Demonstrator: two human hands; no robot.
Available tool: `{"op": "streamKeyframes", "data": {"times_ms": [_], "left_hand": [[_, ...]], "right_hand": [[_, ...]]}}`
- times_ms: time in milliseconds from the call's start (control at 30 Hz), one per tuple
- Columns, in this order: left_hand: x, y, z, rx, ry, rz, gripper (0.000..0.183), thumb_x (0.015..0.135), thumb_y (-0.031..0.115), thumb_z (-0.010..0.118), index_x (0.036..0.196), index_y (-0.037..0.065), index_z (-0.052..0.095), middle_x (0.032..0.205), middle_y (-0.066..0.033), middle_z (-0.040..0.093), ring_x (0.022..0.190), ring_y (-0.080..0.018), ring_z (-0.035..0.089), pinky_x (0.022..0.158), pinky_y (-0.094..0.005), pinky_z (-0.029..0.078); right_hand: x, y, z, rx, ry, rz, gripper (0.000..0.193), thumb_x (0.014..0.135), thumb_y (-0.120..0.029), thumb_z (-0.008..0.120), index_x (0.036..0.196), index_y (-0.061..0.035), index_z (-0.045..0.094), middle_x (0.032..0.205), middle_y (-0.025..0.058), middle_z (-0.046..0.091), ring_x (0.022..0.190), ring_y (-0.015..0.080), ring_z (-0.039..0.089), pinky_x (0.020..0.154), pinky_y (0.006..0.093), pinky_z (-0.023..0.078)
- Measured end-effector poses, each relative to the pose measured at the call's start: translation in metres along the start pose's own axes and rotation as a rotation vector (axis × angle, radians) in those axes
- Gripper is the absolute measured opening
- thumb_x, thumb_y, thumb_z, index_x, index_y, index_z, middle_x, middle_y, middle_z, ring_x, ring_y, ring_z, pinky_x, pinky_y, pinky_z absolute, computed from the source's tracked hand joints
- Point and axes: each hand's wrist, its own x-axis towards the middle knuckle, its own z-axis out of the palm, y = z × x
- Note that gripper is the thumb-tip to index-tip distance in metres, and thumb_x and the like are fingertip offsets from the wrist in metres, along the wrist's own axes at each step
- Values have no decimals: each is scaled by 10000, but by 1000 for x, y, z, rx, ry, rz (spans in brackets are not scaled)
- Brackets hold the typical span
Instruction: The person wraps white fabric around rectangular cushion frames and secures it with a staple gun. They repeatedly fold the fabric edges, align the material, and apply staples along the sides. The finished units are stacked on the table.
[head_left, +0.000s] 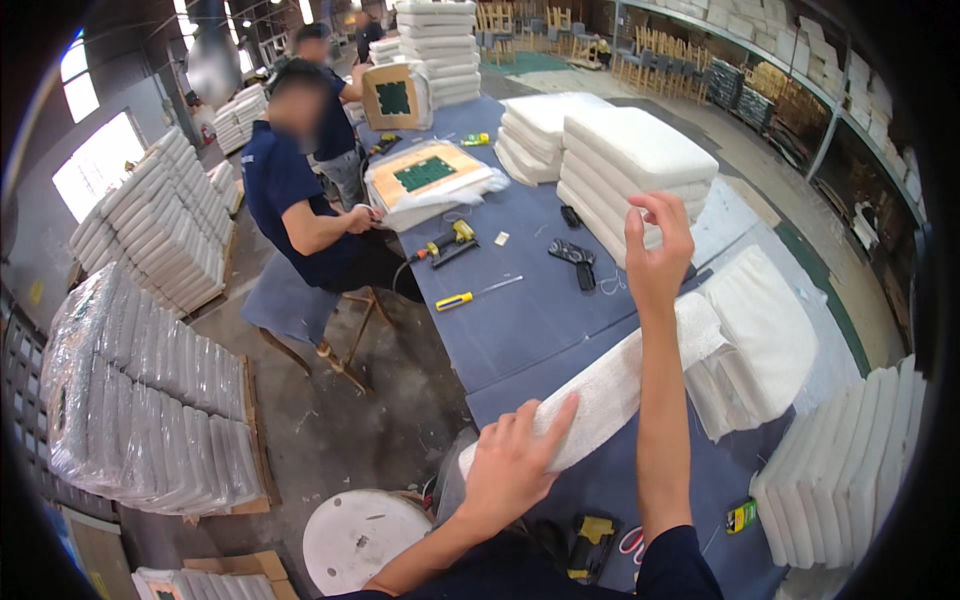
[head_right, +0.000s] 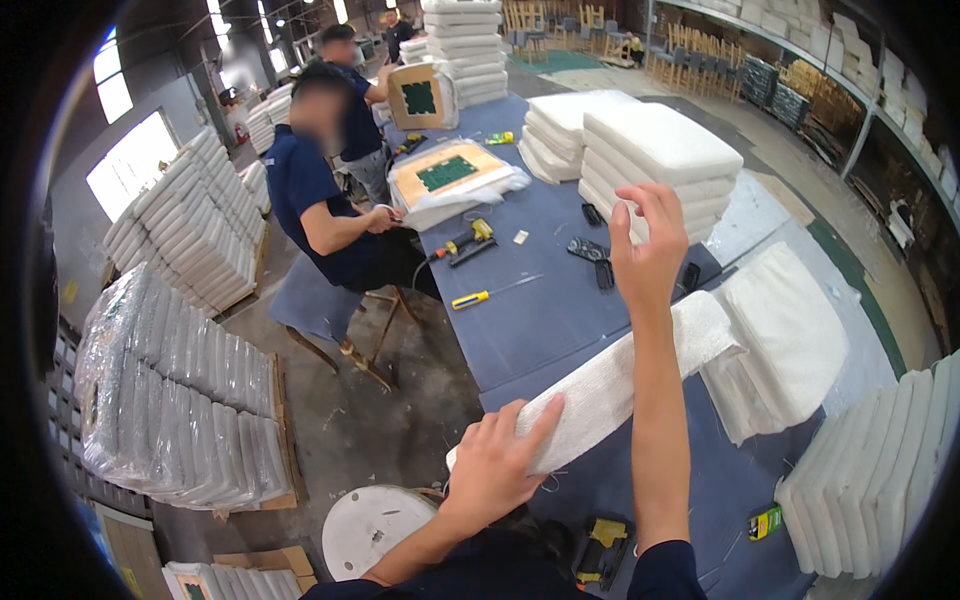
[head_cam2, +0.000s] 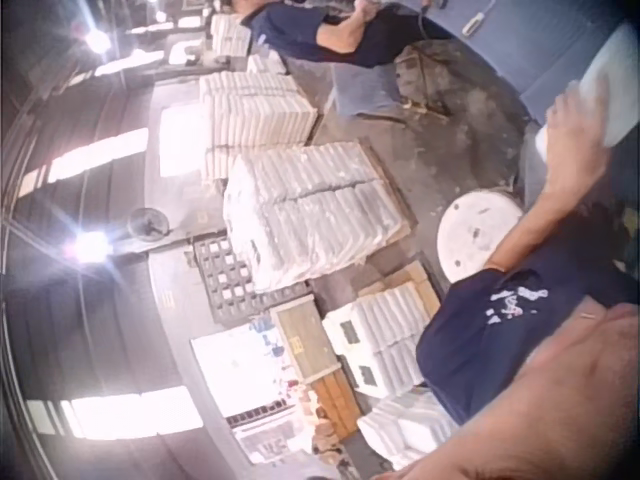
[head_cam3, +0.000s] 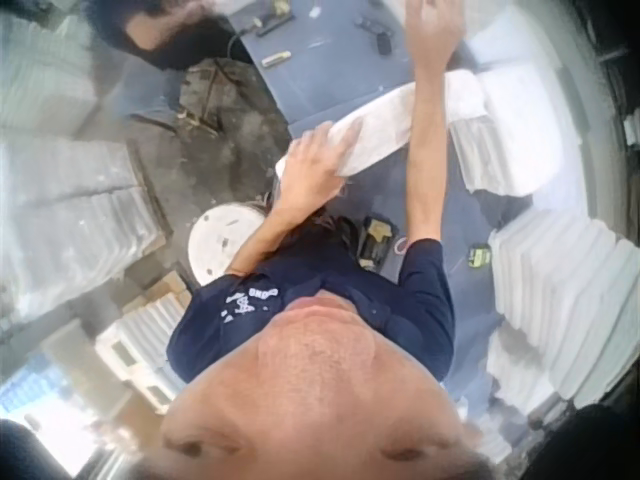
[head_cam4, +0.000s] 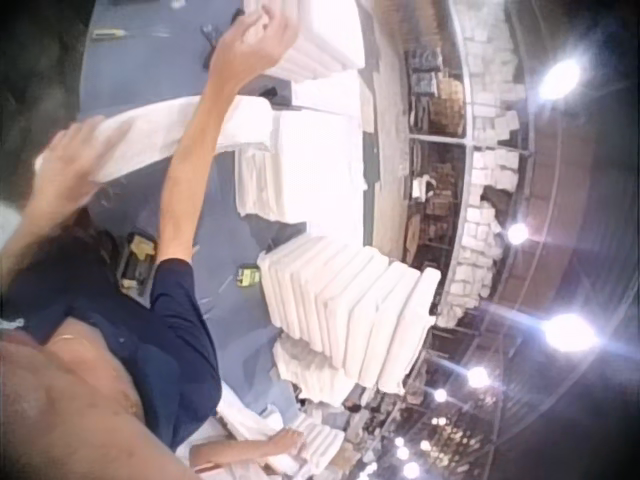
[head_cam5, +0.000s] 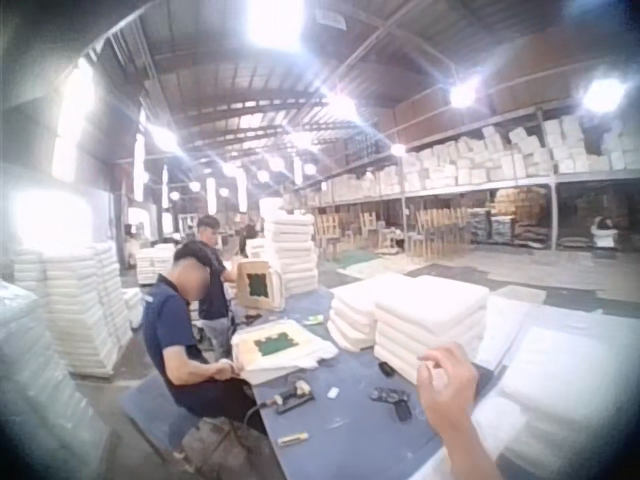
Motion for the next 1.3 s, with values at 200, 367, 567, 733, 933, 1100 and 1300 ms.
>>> {"op": "streamKeyframes", "data": {"times_ms": [200, 367, 567, 733, 933, 1100, 1300], "left_hand": [[-63, -64, -33, -63, 170, -67, 847, 657, 249, 961, 1435, 130, 649, 1211, -190, 702, 1059, -356, 714, 906, -434, 577], [-133, -127, -25, -133, 303, -3, 1009, 616, 276, 1014, 1468, 10, 543, 1210, -229, 699, 1066, -371, 719, 908, -441, 576], [-213, -159, -14, -103, 323, -192, 1154, 568, 291, 1024, 1507, -36, 437, 1243, -258, 654, 1083, -423, 695, 936, -498, 550], [-232, -179, -10, -126, 415, -193, 1132, 566, 318, 1021, 1476, -48, 457, 1158, -256, 657, 1024, -449, 694, 893, -503, 558], [-221, -211, 37, -262, 591, -272, 1129, 628, 423, 1004, 1487, -43, 437, 1295, -236, 635, 1176, -373, 662, 1024, -474, 509], [-137, -198, 58, -768, 488, -435, 1283, 653, 418, 1000, 1616, 16, 253, 1546, -166, 447, 1439, -296, 458, 1195, -438, 382], [-127, -160, 62, -1068, -14, -307, 1518, 598, 525, 1014, 1697, 43, 84, 1678, -141, 312, 1546, -273, 337, 1251, -434, 312]], "right_hand": [[-24, -25, -96, 116, -164, 261, 411, 1038, -242, 578, 1378, -24, 655, 1393, 131, 668, 1327, 282, 587, 1158, 404, 411], [-117, 25, -92, 617, -858, 774, 707, 1098, -584, 457, 1495, -10, 573, 1480, 111, 609, 1373, 255, 537, 1196, 379, 358], [-182, 73, -93, 487, -881, 818, 704, 1069, -601, 505, 1421, -2, 619, 1405, 94, 654, 1286, 200, 600, 1119, 349, 432], [-261, 100, -108, 766, -546, 1418, 542, 1053, -514, 569, 1266, -41, 721, 1162, 46, 734, 1120, 163, 659, 988, 336, 487], [-198, 52, -140, 605, -236, 1083, 450, 1039, -467, 624, 1068, -36, 746, 951, 6, 704, 866, 110, 652, 780, 307, 509], [-123, 2, -207, 137, -208, 801, 493, 1015, -387, 696, 1170, 79, 734, 988, 117, 769, 890, 204, 725, 840, 342, 556], [-198, 27, -178, -348, 9, 708, 751, 856, -447, 859, 1348, 82, 651, 1186, 263, 748, 1118, 346, 717, 1010, 411, 526]]}}
